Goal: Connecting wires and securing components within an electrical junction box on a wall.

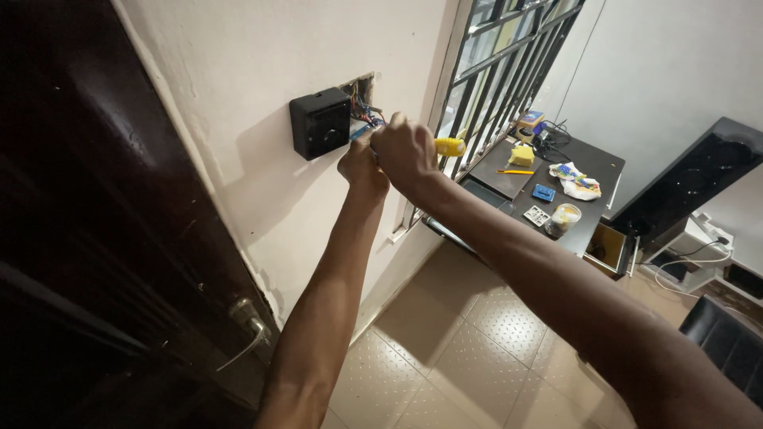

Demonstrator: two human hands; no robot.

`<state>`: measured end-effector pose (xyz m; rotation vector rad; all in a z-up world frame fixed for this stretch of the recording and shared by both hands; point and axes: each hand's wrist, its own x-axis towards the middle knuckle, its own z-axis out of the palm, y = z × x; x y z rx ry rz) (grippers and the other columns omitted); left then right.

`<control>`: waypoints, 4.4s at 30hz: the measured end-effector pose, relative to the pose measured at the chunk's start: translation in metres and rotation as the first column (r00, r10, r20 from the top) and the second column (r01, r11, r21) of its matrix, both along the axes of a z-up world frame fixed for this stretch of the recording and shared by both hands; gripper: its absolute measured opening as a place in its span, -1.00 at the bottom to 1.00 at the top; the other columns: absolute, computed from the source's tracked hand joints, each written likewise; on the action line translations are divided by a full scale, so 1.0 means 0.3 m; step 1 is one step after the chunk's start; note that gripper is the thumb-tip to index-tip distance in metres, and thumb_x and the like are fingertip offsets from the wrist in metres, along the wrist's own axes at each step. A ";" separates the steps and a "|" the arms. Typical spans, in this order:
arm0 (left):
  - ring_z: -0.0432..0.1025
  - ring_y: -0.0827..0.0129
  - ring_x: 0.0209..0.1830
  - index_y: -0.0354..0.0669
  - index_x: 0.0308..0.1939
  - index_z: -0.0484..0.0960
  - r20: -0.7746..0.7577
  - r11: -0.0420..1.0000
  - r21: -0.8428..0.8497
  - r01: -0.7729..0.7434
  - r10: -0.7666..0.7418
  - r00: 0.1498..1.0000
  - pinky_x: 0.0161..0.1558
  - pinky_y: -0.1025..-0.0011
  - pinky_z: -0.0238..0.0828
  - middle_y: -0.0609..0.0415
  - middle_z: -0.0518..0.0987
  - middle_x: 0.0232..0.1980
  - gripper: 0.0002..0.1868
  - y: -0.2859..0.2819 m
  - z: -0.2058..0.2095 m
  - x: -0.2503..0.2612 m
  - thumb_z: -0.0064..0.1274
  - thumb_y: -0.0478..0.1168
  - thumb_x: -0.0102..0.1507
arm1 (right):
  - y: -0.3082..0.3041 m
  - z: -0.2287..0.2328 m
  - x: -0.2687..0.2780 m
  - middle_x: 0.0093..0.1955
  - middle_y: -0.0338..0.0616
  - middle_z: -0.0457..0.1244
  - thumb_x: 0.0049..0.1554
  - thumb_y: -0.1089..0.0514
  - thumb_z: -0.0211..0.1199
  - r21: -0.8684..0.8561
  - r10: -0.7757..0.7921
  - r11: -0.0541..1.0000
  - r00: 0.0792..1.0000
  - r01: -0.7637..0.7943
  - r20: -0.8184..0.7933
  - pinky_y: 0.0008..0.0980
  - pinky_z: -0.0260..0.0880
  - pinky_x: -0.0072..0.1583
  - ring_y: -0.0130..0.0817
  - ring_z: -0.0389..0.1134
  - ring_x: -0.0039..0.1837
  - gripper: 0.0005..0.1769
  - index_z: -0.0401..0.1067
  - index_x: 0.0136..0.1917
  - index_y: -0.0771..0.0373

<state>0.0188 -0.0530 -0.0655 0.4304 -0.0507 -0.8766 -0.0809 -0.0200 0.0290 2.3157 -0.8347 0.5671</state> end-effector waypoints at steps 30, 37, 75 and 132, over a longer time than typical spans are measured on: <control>0.58 0.17 -0.34 -0.48 -0.21 0.55 -0.055 0.994 0.055 0.097 -0.094 0.994 -0.35 0.18 0.74 -0.13 0.60 -0.18 -0.83 0.070 0.097 -0.012 0.17 -0.49 0.15 | 0.069 0.269 0.024 -0.34 -0.04 0.33 0.23 0.15 0.19 0.888 -0.480 0.451 0.864 0.091 0.155 -0.46 0.31 -0.48 -0.45 0.28 -0.47 -0.76 0.52 -0.16 0.37; 0.57 0.18 -0.32 -0.46 -0.16 0.61 -0.009 0.996 0.072 0.055 -0.055 0.998 -0.41 0.26 0.54 -0.11 0.64 -0.17 -0.75 0.088 0.112 -0.008 0.24 -0.51 0.09 | 0.018 0.154 0.018 -0.36 -0.06 0.32 0.04 0.19 0.38 0.654 -0.220 0.754 0.962 0.061 0.164 -0.43 0.24 -0.50 -0.45 0.24 -0.44 -0.80 0.52 -0.21 0.42; 0.57 0.18 -0.27 -0.48 -0.22 0.56 -0.010 0.989 0.110 0.100 -0.099 0.995 -0.33 0.18 0.70 -0.11 0.60 -0.19 -0.80 0.167 0.183 -0.040 0.20 -0.46 0.12 | -0.068 0.163 0.046 -0.39 -0.11 0.26 0.23 0.21 0.10 0.814 -0.421 0.567 0.894 0.126 0.155 -0.46 0.15 -0.48 -0.49 0.17 -0.50 -0.78 0.49 -0.11 0.39; 0.54 0.32 -0.38 -0.36 -0.20 0.64 0.235 0.998 0.051 0.037 -0.048 0.971 -0.41 0.30 0.59 0.00 0.62 -0.25 -0.78 0.159 0.114 0.000 0.30 -0.49 0.11 | -0.027 0.098 -0.044 -0.51 -0.14 0.22 0.02 0.30 0.29 0.312 0.058 0.948 0.998 -0.057 0.006 -0.39 0.19 -0.47 -0.50 0.11 -0.51 -0.89 0.48 -0.35 0.24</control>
